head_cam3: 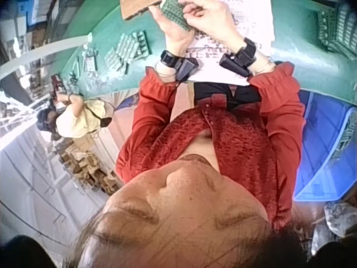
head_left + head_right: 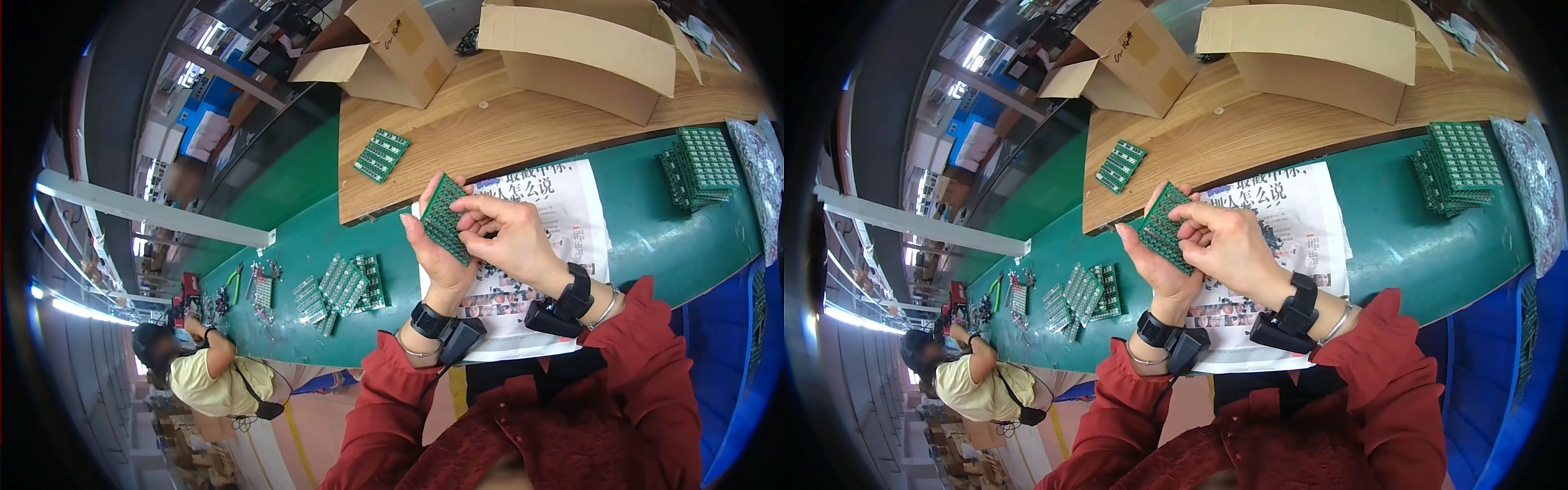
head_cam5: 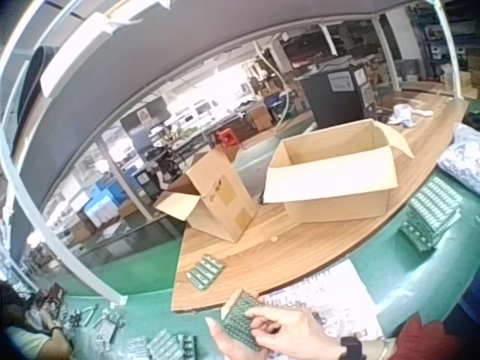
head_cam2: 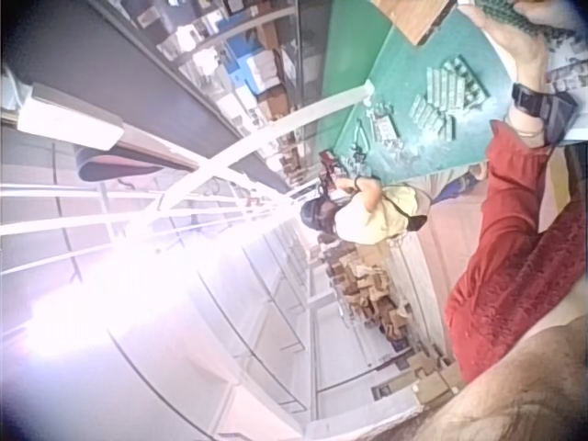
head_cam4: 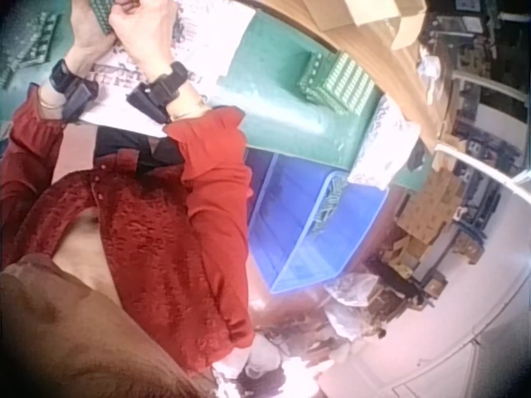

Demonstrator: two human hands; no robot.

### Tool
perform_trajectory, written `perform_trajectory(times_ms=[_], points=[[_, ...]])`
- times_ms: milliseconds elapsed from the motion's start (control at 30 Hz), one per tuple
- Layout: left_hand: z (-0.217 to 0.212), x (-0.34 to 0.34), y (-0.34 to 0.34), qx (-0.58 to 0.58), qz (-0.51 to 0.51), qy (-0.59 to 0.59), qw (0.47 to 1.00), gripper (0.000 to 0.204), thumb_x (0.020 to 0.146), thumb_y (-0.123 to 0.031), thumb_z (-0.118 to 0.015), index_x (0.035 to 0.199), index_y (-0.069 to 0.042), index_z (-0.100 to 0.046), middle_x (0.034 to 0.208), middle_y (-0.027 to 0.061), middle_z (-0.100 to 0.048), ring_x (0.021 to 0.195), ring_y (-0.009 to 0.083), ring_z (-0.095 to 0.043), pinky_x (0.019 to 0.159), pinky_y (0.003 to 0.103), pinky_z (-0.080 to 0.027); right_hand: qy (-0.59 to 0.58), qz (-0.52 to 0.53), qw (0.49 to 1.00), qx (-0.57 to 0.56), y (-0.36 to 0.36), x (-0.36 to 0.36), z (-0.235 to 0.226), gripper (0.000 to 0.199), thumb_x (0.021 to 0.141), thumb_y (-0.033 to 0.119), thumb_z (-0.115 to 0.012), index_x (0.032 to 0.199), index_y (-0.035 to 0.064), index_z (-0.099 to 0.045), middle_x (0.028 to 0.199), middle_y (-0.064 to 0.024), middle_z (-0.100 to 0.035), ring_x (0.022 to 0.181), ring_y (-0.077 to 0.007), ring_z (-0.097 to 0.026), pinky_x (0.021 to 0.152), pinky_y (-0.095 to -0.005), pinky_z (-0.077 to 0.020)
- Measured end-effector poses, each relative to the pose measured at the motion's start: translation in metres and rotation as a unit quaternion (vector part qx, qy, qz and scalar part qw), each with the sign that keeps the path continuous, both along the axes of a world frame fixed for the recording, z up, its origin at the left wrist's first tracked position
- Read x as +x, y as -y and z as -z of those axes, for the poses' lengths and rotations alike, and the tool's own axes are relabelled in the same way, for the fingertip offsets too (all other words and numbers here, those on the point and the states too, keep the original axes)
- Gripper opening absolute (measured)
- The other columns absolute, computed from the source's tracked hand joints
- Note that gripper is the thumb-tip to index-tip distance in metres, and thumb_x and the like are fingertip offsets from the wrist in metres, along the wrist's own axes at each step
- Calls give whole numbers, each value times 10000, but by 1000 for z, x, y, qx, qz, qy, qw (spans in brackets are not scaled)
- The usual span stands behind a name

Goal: The person picks up green circuit boards and inserts small black components into them by hand. They handle the boards one at a time, placing them on a table and then picking them up again to continue the insertion process. The person works at a green table in a workshop setting with another person visible in the background.

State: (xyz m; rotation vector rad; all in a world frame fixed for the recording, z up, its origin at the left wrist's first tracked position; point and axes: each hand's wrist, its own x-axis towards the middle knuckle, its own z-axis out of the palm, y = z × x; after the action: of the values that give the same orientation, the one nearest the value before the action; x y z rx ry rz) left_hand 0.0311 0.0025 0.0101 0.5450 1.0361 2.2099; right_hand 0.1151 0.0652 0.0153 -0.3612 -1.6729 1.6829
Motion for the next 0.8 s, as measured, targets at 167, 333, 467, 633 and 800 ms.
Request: perform_trajectory(times_ms=[167,333,467,633,800], points=[[1,-1,0,5,17,7,1000,848,845,-716,-323,1315,-13,-389,1200,171,-517,1084,291,-520,965,417,-407,27,-14,999,-43,-6,1,-2,314,722,-22,-622,1034,-2,-646,787,-85,-672,703,-111,-654,666,-234,-538],[1,1,0,2,5,-23,1000,838,847,-713,-326,1310,-17,-395,1201,170,-516,1084,287,-518,961,416,-409,71,-15,997,29,-4,6,-11,302,743,-50,-604,1039,-9,-644,836,-61,-641,759,-74,-610,716,-207,-520],[3,-9,1,13,-40,-19,999,830,850,-710,-323,1307,-21,-399,1204,167,-516,1091,291,-513,958,414,-411,18,30,999,37,-4,5,-9,343,726,-46,-611,1064,3,-642,811,-59,-639,732,-78,-606,690,-212,-523],[1,-4,0,10,-26,-2,1000,813,859,-701,-315,1293,-20,-415,1197,164,-522,1095,288,-507,965,414,-403,4,20,1000,-1,0,-2,-2,354,720,-26,-611,1070,16,-645,732,-63,-645,643,-90,-618,629,-219,-527],[3,-6,-1,11,-26,-8,1000,808,864,-696,-307,1277,-13,-429,1186,161,-529,1075,287,-515,949,412,-416,19,29,999,31,-1,1,-1,300,728,-12,-617,1025,13,-650,731,-55,-654,640,-76,-614,609,-214,-517]])
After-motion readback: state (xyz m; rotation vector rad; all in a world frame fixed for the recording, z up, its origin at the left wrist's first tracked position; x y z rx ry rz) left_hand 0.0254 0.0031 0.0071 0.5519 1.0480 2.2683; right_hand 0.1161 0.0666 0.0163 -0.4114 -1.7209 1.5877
